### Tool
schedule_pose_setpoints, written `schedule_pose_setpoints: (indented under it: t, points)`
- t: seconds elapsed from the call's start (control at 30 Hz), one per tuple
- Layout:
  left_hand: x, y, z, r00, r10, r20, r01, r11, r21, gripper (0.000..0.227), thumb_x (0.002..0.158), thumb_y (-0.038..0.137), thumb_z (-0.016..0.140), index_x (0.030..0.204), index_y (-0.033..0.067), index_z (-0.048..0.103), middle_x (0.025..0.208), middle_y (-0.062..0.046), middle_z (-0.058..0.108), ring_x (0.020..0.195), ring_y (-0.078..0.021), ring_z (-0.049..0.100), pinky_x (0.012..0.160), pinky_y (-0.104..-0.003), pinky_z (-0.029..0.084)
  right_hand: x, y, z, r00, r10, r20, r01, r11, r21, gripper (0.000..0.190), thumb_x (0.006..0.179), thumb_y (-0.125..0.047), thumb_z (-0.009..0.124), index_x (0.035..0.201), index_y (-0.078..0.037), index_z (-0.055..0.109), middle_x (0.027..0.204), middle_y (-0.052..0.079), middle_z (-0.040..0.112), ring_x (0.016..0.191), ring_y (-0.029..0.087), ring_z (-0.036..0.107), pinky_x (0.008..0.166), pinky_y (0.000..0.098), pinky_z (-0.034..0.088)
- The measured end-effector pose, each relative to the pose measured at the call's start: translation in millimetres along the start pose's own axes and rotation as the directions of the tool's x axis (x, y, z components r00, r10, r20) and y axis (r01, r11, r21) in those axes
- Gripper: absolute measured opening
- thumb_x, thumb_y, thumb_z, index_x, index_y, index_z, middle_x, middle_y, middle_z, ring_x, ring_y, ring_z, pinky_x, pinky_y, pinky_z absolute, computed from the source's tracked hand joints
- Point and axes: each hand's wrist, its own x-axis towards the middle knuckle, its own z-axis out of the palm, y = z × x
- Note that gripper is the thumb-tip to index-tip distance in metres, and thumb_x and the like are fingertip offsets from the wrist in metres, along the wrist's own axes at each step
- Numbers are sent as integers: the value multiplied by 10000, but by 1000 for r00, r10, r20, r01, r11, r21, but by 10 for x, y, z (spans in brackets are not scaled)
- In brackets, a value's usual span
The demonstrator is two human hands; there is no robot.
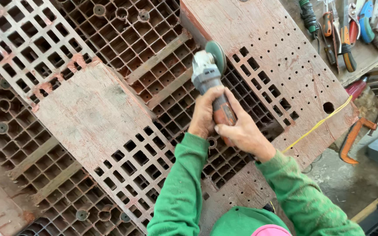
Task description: The person uses a hand saw to cut a section of a wooden pallet and then uses an angle grinder to sand the edges and surface of the pallet. The person removes a cut piece and continues sanding different areas of the pallet.
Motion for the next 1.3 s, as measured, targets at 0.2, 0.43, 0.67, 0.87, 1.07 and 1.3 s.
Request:
schedule_pose_setpoints:
  t: [0.2, 0.43, 0.67, 0.87, 1.07, 1.3]
  points:
    - [151, 27, 55, 1000, -20, 13, 21, 997, -80, 404, 820, 278, 776, 1043, -16, 613, 840, -75, 635, 665, -176, 646, 602, -365, 600, 65, -45, -108, 989, -150, 5, 150, 988, -45, 1001, 805, -39, 697, 1660, -90, 179, 1133, 63, 599, 891, 88, 585, 783, 242, 538]
    - [-316, -476, 64, 998, -57, 29, 60, 994, -94, 381, 809, 275, 791, 1020, 2, 631, 852, -69, 648, 673, -164, 644, 622, -348, 590, -544, 54, -24, 994, 54, -96, -63, 994, -93, 1030, 767, -64, 696, 1648, -154, 170, 1007, 52, 608, 749, 97, 565, 626, 275, 521]
    - [-334, -501, 84, 999, -22, 32, 29, 972, -233, 406, 817, 272, 774, 1085, 21, 600, 869, -72, 660, 700, -171, 663, 654, -342, 602, -529, -45, -88, 991, 122, -56, -129, 981, -147, 1061, 754, -100, 692, 1674, -204, 174, 984, 97, 604, 707, 165, 548, 603, 326, 498]
    - [229, -122, -104, 997, 3, 71, 18, 954, -298, 366, 841, 251, 761, 1072, 23, 591, 866, -86, 669, 701, -203, 675, 654, -358, 613, 120, -33, -84, 981, -190, 38, 193, 940, -282, 1006, 789, -157, 721, 1641, -99, 189, 1248, 157, 624, 1059, 212, 637, 920, 321, 524]
    - [335, -277, -63, 998, -47, 31, 54, 948, -313, 366, 840, 253, 771, 1068, 31, 591, 874, -93, 681, 704, -212, 691, 642, -370, 619, 149, 46, -273, 982, -182, 56, 190, 951, -243, 1007, 790, -158, 714, 1635, -74, 172, 1284, 165, 610, 1099, 206, 635, 933, 317, 511]
    - [-74, -657, 191, 999, -44, -16, 36, 949, -314, 346, 856, 245, 766, 1078, 34, 607, 883, -73, 671, 705, -185, 679, 646, -344, 613, -325, 3, -470, 998, 18, 68, -5, 983, -183, 1036, 779, -120, 685, 1649, -134, 122, 1137, 126, 633, 936, 181, 633, 817, 308, 540]
